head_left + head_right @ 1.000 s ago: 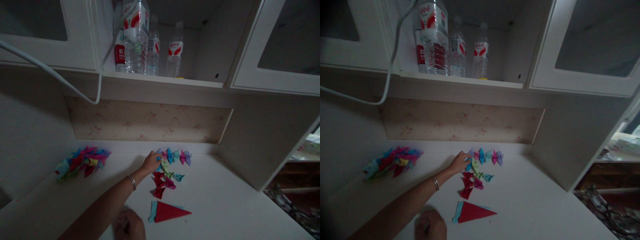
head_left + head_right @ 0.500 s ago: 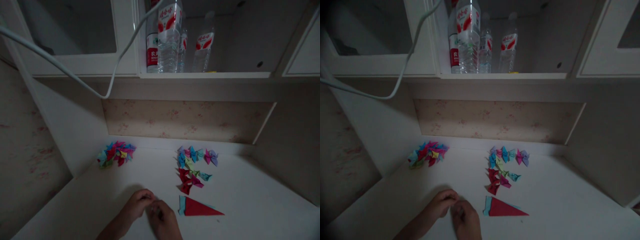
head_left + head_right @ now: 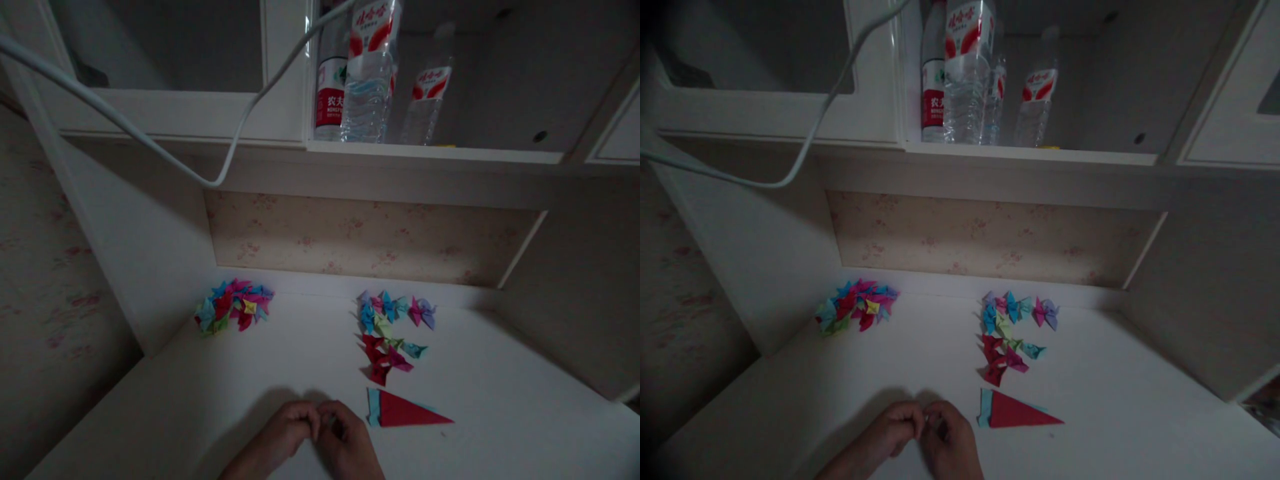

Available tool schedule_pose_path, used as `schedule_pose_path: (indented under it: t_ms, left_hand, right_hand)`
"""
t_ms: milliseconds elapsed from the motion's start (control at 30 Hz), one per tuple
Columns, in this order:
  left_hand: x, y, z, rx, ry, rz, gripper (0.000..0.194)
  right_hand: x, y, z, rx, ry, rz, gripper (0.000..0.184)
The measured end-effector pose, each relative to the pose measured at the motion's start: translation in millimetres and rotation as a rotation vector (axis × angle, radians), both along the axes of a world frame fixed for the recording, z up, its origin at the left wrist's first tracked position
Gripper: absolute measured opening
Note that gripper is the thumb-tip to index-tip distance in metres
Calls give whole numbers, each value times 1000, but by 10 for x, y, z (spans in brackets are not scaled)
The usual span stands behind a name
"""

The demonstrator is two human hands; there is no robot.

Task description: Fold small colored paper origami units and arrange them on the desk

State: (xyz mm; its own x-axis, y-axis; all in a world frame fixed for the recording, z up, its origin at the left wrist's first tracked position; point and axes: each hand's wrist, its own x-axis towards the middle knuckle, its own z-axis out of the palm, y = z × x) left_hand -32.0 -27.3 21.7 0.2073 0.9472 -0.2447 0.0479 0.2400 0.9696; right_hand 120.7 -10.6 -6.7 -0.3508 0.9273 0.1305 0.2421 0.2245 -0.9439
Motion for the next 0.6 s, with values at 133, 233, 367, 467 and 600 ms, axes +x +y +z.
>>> schedule_pose_path:
  t_ms: [133,233,367,467,600]
  left_hand:
    - [3,-2,2,-10,-1,20,13]
    - [17,-30,70,-10,-4,54,12]
    - [46,-69,188,1,-9,87,12]
    - [65,-82,231,-8,-6,97,11]
    - [72,-89,218,-11,-36,93,11]
  right_hand:
    - [-1,-46,12,8,11,-22,19]
    - [-5,-75,49,13,9,-35,16]
    - [-2,-98,124,14,9,-44,16]
    - [10,-114,168,26,11,-35,20]
    - [23,-134,161,70,-15,-11,19]
